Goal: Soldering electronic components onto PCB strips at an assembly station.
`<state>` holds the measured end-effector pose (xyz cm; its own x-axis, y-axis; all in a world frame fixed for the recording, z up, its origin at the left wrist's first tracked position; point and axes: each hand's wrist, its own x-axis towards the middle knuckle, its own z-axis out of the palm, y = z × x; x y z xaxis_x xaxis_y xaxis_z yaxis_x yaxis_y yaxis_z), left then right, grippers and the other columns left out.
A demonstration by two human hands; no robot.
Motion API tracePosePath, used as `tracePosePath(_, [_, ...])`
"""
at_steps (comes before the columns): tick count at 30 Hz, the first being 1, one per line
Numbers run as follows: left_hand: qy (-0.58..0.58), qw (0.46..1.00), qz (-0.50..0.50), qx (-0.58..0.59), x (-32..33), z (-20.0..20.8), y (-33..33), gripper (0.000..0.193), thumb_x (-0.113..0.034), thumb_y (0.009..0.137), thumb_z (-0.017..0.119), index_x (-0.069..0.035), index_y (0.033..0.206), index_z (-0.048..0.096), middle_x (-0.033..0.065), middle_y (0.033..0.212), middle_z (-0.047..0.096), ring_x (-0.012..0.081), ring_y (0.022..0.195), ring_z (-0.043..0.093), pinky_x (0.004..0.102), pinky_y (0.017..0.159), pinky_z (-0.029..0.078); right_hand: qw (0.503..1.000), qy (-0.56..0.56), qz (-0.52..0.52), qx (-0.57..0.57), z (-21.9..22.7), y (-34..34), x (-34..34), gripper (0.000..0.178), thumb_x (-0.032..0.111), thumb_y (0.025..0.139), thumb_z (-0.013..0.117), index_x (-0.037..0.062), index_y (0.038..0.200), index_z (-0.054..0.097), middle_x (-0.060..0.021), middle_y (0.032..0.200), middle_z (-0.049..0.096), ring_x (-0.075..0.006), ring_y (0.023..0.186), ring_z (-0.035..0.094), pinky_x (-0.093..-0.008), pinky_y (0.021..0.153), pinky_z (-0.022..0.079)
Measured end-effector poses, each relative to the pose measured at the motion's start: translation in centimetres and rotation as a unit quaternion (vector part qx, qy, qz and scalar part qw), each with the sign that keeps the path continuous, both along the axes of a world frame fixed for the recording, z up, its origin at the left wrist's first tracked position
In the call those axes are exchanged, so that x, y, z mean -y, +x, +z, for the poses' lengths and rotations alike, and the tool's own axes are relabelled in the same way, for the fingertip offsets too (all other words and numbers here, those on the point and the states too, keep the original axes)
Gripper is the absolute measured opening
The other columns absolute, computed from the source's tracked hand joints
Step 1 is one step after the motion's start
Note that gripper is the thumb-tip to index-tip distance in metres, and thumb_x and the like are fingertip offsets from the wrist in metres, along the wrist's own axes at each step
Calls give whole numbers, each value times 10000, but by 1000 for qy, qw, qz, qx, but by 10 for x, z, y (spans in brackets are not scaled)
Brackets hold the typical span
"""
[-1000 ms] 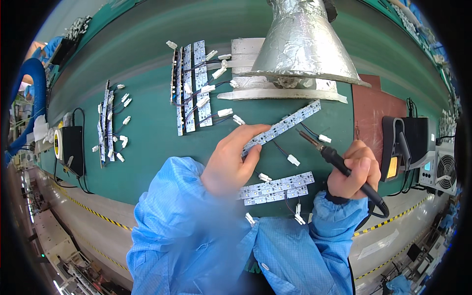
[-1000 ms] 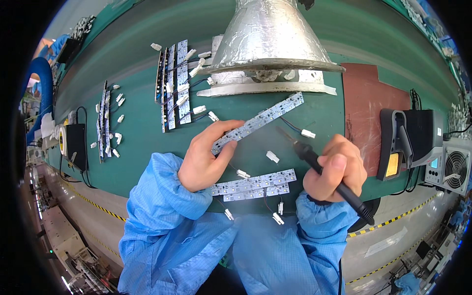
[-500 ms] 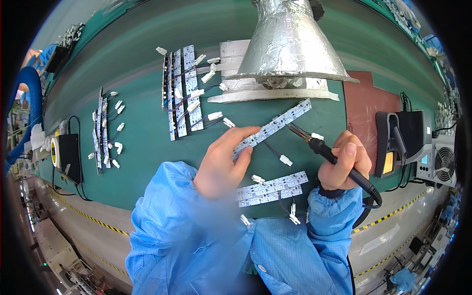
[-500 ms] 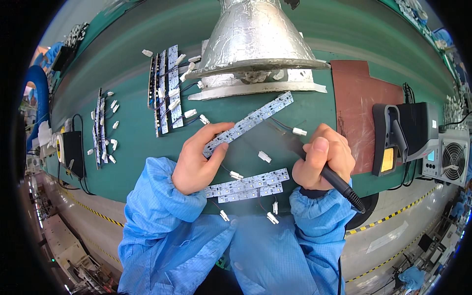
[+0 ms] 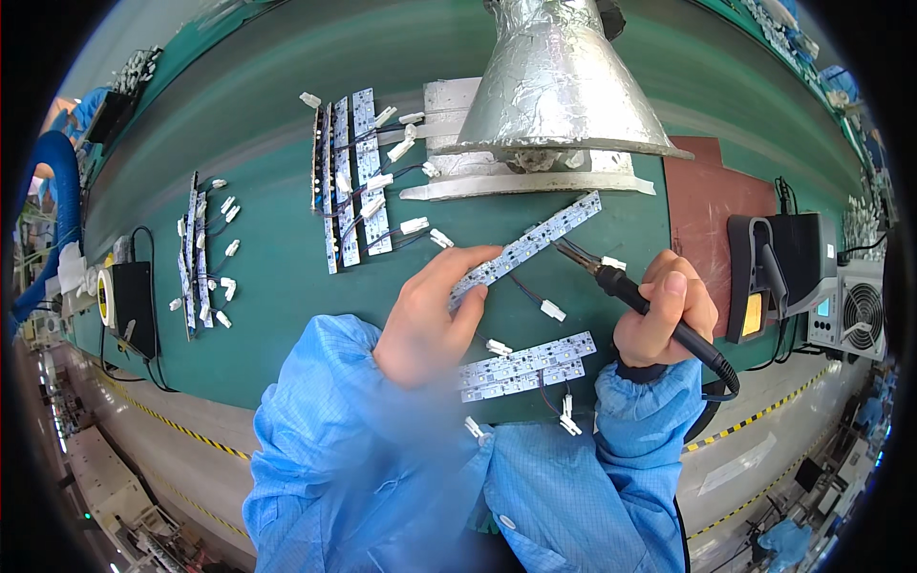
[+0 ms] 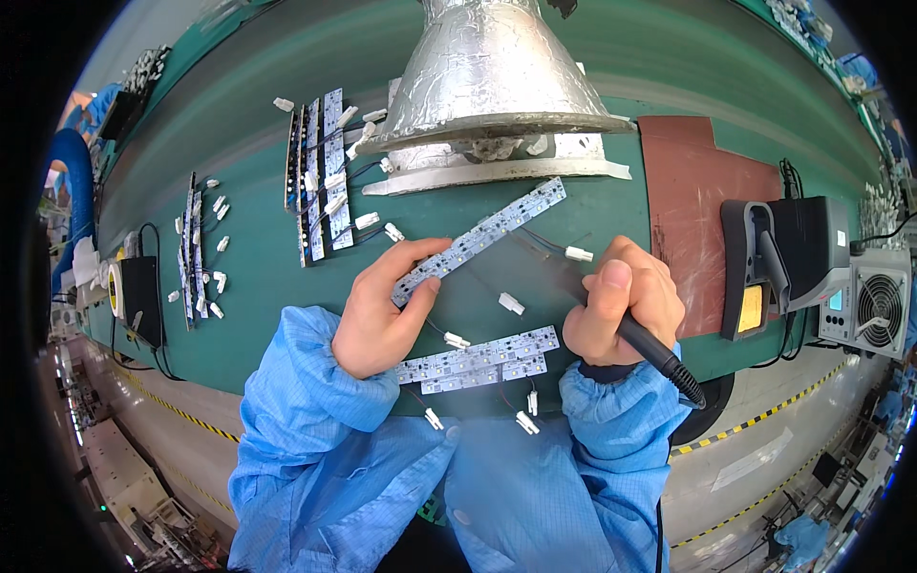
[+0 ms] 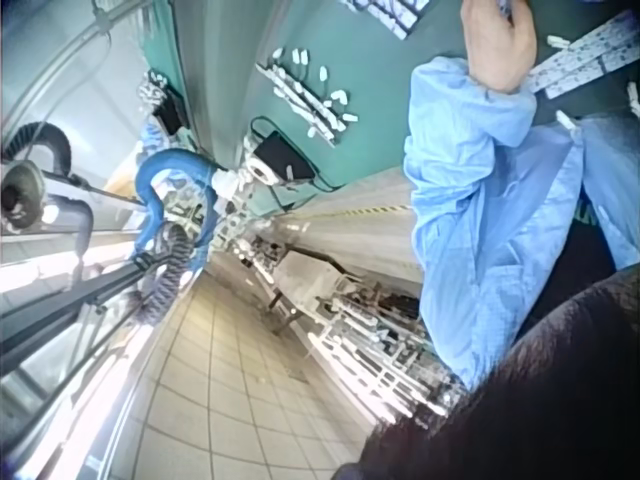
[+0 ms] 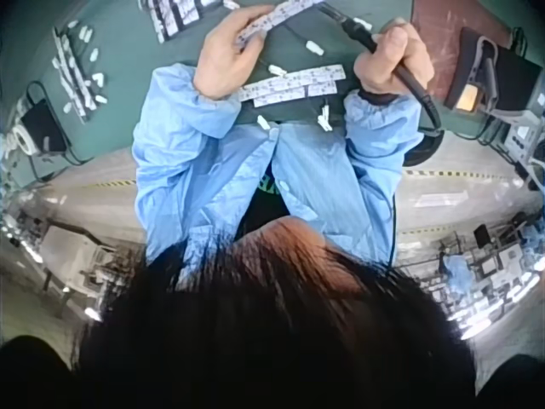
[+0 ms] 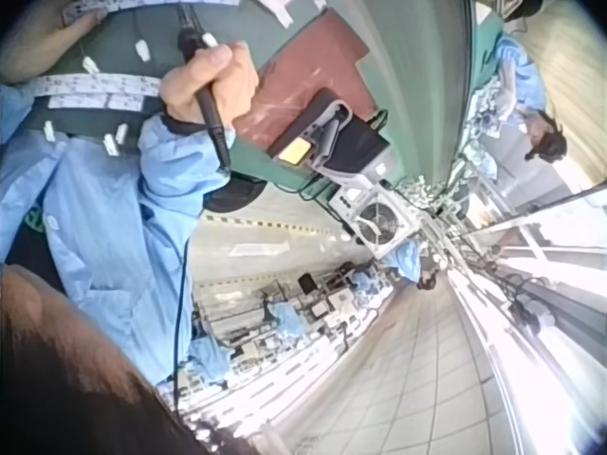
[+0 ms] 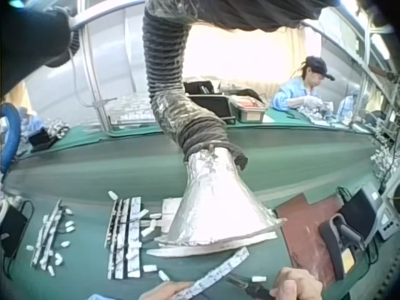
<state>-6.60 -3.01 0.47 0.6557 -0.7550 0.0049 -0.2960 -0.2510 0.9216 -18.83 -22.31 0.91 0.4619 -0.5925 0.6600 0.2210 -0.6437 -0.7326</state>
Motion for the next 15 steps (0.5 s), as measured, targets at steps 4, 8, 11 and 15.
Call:
tracePosePath(4, [1, 1000, -3, 2, 0, -1, 0, 361, 33, 879, 576, 20, 1237, 618, 176, 1114, 671, 280, 1015, 667, 342, 924, 496, 1000, 3, 6, 2, 1, 1, 0, 312, 91, 935, 456, 5, 639, 405, -92, 541, 436, -128, 478, 353, -307, 450, 268])
tracePosePath(8, [8, 1000, -4, 3, 1, 2, 1, 357, 29, 880, 575, 20, 1234, 619, 176, 1114, 671, 278, 1016, 667, 342, 931, 496, 1000, 6, 9, 0, 1, 0, 1, 312, 87, 933, 458, 7, 637, 401, -94, 542, 439, -128, 479, 354, -308, 450, 271])
tracePosePath(11, [2, 1000, -2, 1, 1, 0, 0, 355, 27, 880, 576, 22, 1232, 620, 177, 1110, 672, 277, 1016, 668, 342, 929, 497, 1000, 5, 6, -7, 2, 1, 0, 316, 89, 936, 456, 9, 636, 394, -92, 544, 440, -131, 482, 364, -308, 452, 278])
tracePosePath(15, [11, 1000, -4, 5, 1, 3, 1, 355, 23, 881, 577, 21, 1234, 619, 177, 1109, 673, 279, 1025, 669, 344, 929, 499, 998, 31, -19, 43, -1, 1, 6, 339, 89, 943, 468, 26, 622, 380, -62, 535, 388, -118, 480, 320, -306, 455, 253])
